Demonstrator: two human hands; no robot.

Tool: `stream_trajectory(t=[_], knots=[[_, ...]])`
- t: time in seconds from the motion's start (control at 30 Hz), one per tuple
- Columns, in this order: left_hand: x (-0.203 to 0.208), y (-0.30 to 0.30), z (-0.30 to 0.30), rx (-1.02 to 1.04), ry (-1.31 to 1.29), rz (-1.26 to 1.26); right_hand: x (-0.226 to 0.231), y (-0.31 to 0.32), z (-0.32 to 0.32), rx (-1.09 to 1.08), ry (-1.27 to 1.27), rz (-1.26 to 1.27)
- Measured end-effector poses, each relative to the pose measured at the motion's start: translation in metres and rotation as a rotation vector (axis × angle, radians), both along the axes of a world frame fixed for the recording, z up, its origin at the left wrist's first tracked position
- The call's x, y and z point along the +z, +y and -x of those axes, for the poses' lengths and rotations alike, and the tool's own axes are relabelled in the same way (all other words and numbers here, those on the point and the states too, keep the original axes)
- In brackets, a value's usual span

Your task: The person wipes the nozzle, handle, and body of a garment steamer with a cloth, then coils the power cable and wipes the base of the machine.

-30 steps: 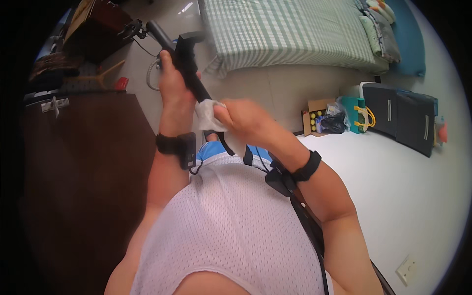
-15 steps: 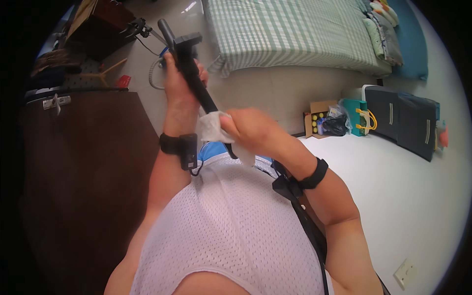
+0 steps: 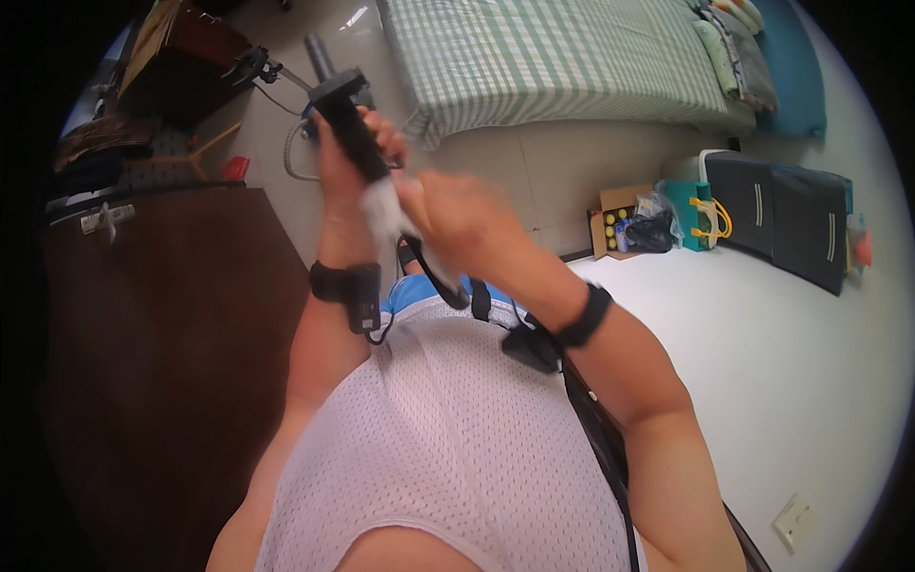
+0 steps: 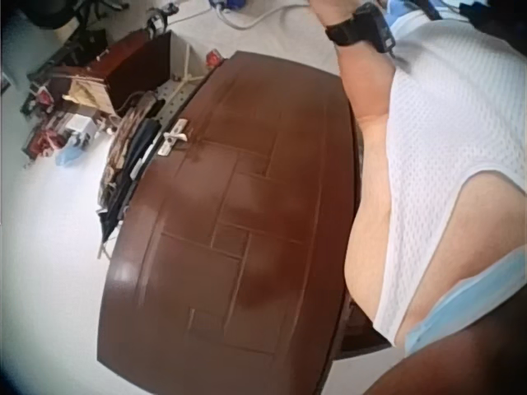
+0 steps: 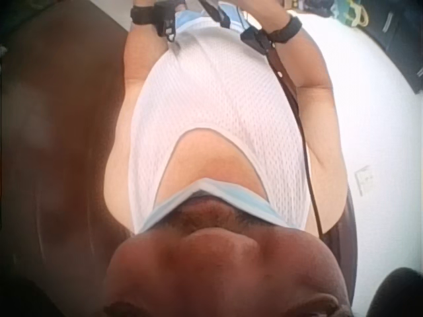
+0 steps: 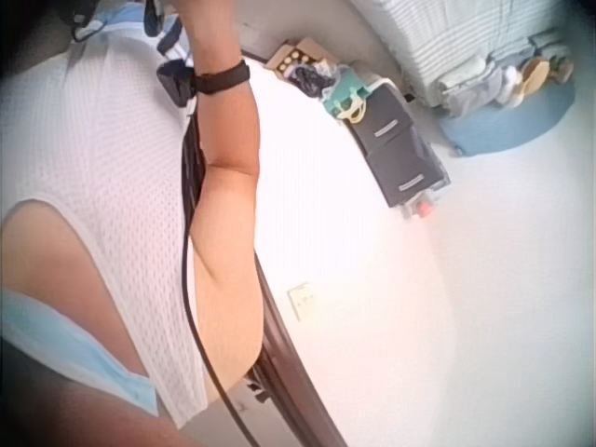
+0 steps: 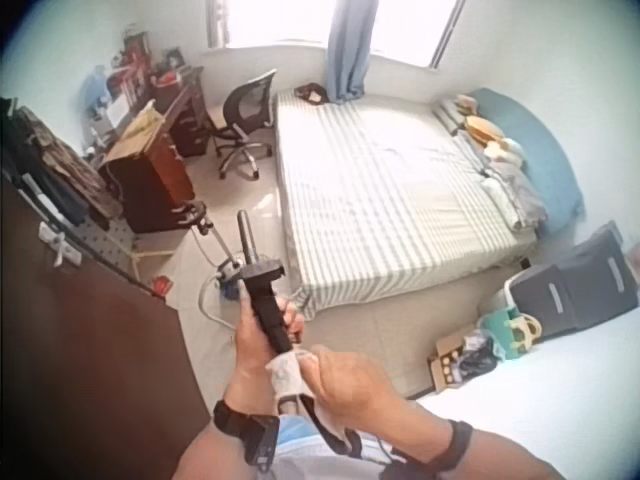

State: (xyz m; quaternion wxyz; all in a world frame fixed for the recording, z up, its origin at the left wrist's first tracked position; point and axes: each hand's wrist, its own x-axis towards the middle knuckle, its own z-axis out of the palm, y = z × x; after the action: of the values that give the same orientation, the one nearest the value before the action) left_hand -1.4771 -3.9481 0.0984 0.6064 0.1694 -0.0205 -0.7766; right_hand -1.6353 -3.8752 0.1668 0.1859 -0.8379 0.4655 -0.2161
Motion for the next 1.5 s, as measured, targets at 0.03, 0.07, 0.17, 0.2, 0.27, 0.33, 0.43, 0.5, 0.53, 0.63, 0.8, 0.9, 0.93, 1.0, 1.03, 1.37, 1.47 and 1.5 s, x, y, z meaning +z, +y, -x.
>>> stream_trajectory(t=[0.03, 0.07, 0.17, 0.2, 0.27, 0.33, 0.43, 0.5, 0.53, 0.63, 0.8, 0.9, 0.93, 1.0, 1.03, 1.37, 1.47, 1.5], knots=[[0.005, 0.008, 0.007, 0.021, -0.122, -0.013, 0.010, -0.021, -0.016, -0.082, 0.015, -0.061], [0.026, 0.018, 0.018, 0.110, -0.033, -0.174, 0.013, -0.034, -0.023, -0.137, -0.010, -0.112], [-0.011, 0.007, -0.010, 0.031, 0.050, 0.014, 0.013, -0.033, -0.029, -0.053, 0.038, -0.152], [-0.012, 0.003, -0.017, 0.032, 0.122, 0.120, 0.013, -0.027, -0.025, 0.079, 0.131, -0.146], [0.001, -0.006, -0.024, 0.061, 0.160, 0.000, 0.024, 0.000, -0.006, 0.127, 0.032, -0.403], [0.005, -0.012, -0.032, 0.077, 0.168, -0.004, 0.042, 0.014, -0.002, 0.060, 0.022, -0.638], [0.007, -0.016, -0.035, 0.145, 0.160, 0.031, 0.045, 0.018, -0.002, -0.026, -0.040, -0.701], [0.006, -0.019, -0.040, 0.186, 0.150, -0.055, 0.040, 0.018, -0.008, -0.069, -0.179, -0.519], [0.002, -0.019, -0.044, 0.181, 0.168, -0.019, 0.041, 0.017, -0.010, -0.070, -0.183, -0.517], [0.000, -0.018, -0.043, 0.246, 0.193, -0.046, 0.043, 0.016, -0.014, -0.088, -0.268, -0.515], [-0.002, -0.012, -0.040, 0.278, -0.034, -0.186, 0.029, 0.028, -0.013, -0.153, -0.130, -0.383], [-0.013, -0.006, -0.043, 0.270, -0.275, -0.331, 0.021, 0.029, -0.011, -0.127, -0.066, -0.164], [-0.018, -0.004, -0.041, 0.284, -0.355, -0.232, 0.020, 0.030, -0.010, -0.128, -0.066, -0.161], [-0.011, 0.010, -0.037, 0.239, -0.365, -0.122, 0.018, 0.034, -0.007, -0.195, 0.007, -0.120], [0.005, 0.020, -0.033, 0.240, -0.367, -0.120, 0.016, 0.035, -0.007, -0.195, 0.005, -0.118], [0.033, 0.017, -0.023, 0.237, -0.390, -0.225, 0.023, 0.047, 0.002, -0.002, 0.055, -0.111], [0.029, 0.008, -0.035, 0.307, -0.448, -0.339, 0.020, 0.054, 0.019, 0.011, 0.056, -0.150], [0.017, 0.002, -0.043, 0.326, -0.430, -0.372, 0.015, 0.058, 0.030, 0.015, 0.080, -0.179]])
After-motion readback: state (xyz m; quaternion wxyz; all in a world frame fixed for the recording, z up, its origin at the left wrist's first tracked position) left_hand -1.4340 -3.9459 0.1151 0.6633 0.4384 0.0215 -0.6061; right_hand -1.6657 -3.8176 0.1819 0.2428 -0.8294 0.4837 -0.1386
